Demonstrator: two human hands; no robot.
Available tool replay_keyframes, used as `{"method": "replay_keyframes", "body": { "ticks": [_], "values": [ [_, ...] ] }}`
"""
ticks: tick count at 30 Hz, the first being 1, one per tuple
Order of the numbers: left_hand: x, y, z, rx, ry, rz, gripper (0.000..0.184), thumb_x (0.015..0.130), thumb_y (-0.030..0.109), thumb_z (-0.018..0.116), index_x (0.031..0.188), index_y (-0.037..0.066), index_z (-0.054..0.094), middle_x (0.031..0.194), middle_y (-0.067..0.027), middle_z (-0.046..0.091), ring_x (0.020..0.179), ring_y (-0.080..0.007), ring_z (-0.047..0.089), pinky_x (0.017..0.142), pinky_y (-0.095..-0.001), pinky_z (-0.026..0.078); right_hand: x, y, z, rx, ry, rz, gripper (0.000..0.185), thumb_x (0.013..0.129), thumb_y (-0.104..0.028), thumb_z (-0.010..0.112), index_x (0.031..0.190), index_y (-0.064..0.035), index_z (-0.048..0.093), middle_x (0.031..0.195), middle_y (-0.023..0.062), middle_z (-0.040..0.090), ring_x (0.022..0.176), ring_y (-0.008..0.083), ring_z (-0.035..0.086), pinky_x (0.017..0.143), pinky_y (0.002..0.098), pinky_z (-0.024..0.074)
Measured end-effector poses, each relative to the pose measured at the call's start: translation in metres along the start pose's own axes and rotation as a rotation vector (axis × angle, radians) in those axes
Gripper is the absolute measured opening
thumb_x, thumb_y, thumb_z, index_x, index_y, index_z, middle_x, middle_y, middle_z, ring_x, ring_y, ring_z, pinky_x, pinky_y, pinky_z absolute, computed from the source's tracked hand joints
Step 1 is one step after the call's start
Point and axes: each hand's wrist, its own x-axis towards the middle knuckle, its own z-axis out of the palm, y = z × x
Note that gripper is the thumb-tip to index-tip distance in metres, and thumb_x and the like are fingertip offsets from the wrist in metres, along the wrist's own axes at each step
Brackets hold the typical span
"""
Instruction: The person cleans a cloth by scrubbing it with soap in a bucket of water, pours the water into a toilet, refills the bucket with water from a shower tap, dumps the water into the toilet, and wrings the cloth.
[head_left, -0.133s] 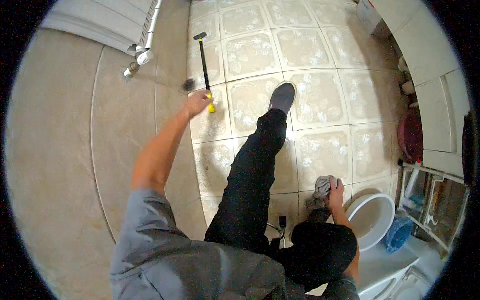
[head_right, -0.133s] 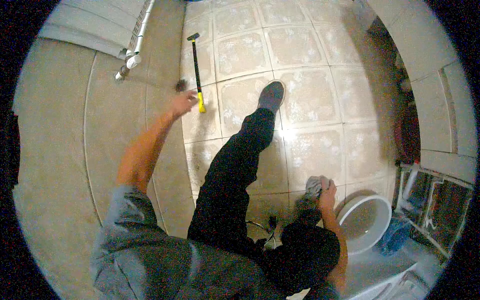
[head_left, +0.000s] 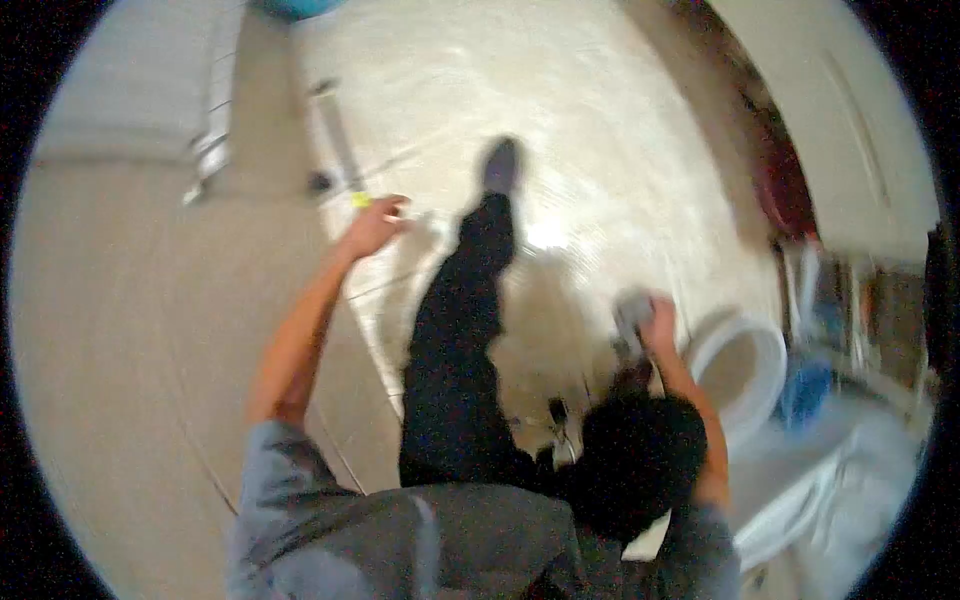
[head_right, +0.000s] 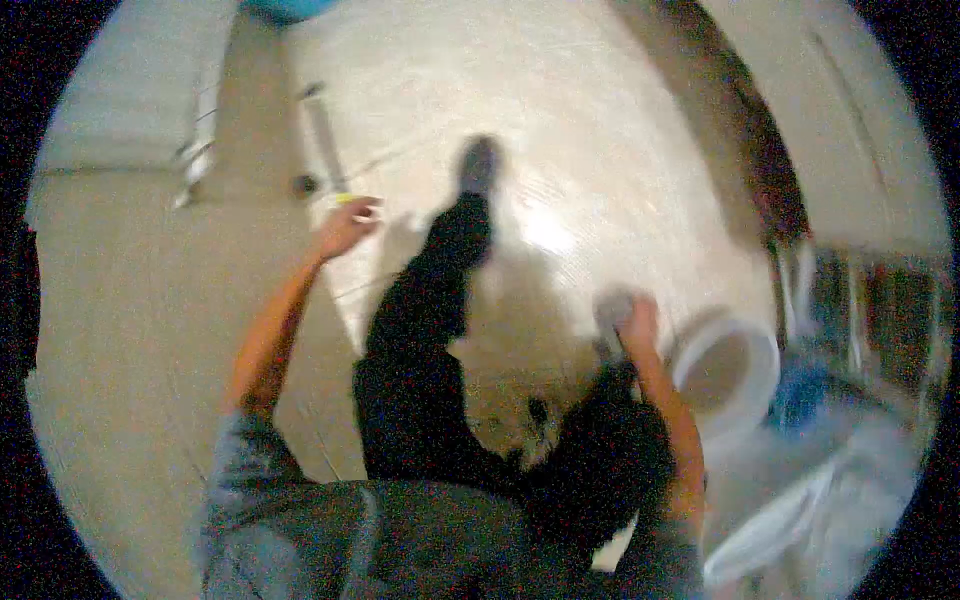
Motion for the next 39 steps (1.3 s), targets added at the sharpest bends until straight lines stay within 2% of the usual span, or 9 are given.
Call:
{"method": "replay_keyframes", "body": {
  "ticks": [2,6,7,10,14,16,24,33,39],
  "values": [
    [-0.009,0.002,-0.06,-0.161,0.061,0.099,0.045,0.089,0.016,0.064,0.132,0.004,0.055,0.12,-0.0202,0.063,0.102,-0.0276,0.066,0.089,-0.0376,0.054,0.069,-0.121,-0.044,0.322,0.035,0.177,0.063,0.068,-0.011,0.069,0.128,-0.0026,0.052,0.128,0.0221,0.053,0.123,0.0394,0.047,0.108,0.0443,0.0367],
    [-0.073,0.036,-0.229,-0.11,-0.185,0.191,0.042,0.095,0.023,0.058,0.133,0.004,0.053,0.112,-0.0128,0.064,0.099,-0.0206,0.062,0.083,-0.0339,0.052,0.159,-0.417,-0.085,0.803,0.018,0.039,0.062,0.069,-0.016,0.074,0.126,-0.0043,0.052,0.124,0.0199,0.056,0.119,0.0346,0.053,0.104,0.0399,0.0421],
    [-0.085,0.027,-0.272,-0.07,-0.279,0.245,0.042,0.098,0.029,0.056,0.134,0.007,0.053,0.114,-0.0109,0.062,0.099,-0.0192,0.061,0.081,-0.0322,0.052,0.167,-0.502,-0.116,0.835,0.009,-0.029,0.058,0.071,-0.009,0.069,0.127,-0.0066,0.053,0.115,0.0123,0.06,0.11,0.022,0.057,0.098,0.0341,0.0458],
    [-0.103,0.096,-0.269,-0.462,-0.324,-0.074,0.041,0.099,0.043,0.051,0.114,0.006,0.059,0.094,-0.0023,0.061,0.087,-0.0116,0.055,0.078,-0.0281,0.048,0.161,-0.588,-0.12,1.261,0.11,-0.167,0.058,0.072,-0.007,0.069,0.127,-0.0064,0.053,0.115,0.0117,0.061,0.11,0.0212,0.057,0.098,0.0332,0.0452],
    [-0.002,0.294,-0.018,-0.309,-0.187,-0.03,0.038,0.093,0.022,0.063,0.124,0.003,0.052,0.105,-0.008,0.056,0.089,-0.0163,0.057,0.076,-0.0327,0.053,0.133,-0.304,-0.107,1.554,0.357,-0.096,0.054,0.072,-0.007,0.073,0.123,-0.005,0.057,0.116,0.0105,0.061,0.111,0.02,0.056,0.099,0.0322,0.0442],
    [-0.002,0.306,0.002,-0.303,-0.191,0.121,0.063,0.086,0.013,0.071,0.14,0.002,0.04,0.122,-0.0151,0.05,0.096,-0.0225,0.059,0.079,-0.0349,0.055,0.11,-0.26,-0.098,1.461,0.402,0.073,0.052,0.071,-0.01,0.075,0.12,-0.0047,0.059,0.116,0.009,0.061,0.111,0.0192,0.056,0.099,0.0318,0.0441],
    [-0.065,0.361,-0.014,0.015,-0.326,0.054,0.057,0.094,0.023,0.062,0.144,0.005,0.041,0.129,-0.0143,0.054,0.104,-0.0242,0.06,0.089,-0.0375,0.053,-0.008,-0.137,-0.028,1.178,0.581,0.532,0.051,0.074,-0.01,0.076,0.122,-0.0044,0.059,0.116,0.0102,0.064,0.102,0.0173,0.061,0.091,0.0303,0.0482],
    [-0.085,0.354,-0.051,-0.157,-0.207,-0.03,0.055,0.094,0.018,0.061,0.142,0.001,0.04,0.125,-0.0169,0.058,0.104,-0.0236,0.061,0.089,-0.0368,0.053,0.037,-0.209,-0.007,0.947,0.356,0.294,0.08,0.069,-0.018,0.083,0.138,0.001,0.046,0.125,0.0165,0.051,0.12,0.0306,0.05,0.103,0.0387,0.0419],
    [-0.115,0.341,-0.072,-0.316,-0.08,-0.016,0.061,0.092,0.023,0.065,0.142,0.0,0.04,0.126,-0.0173,0.059,0.101,-0.0229,0.063,0.088,-0.0367,0.053,0.162,-0.356,0.144,0.678,0.067,0.256,0.051,0.08,-0.014,0.066,0.126,0.0011,0.051,0.126,0.0212,0.047,0.109,0.0407,0.051,0.094,0.0438,0.0477]
  ]
}}
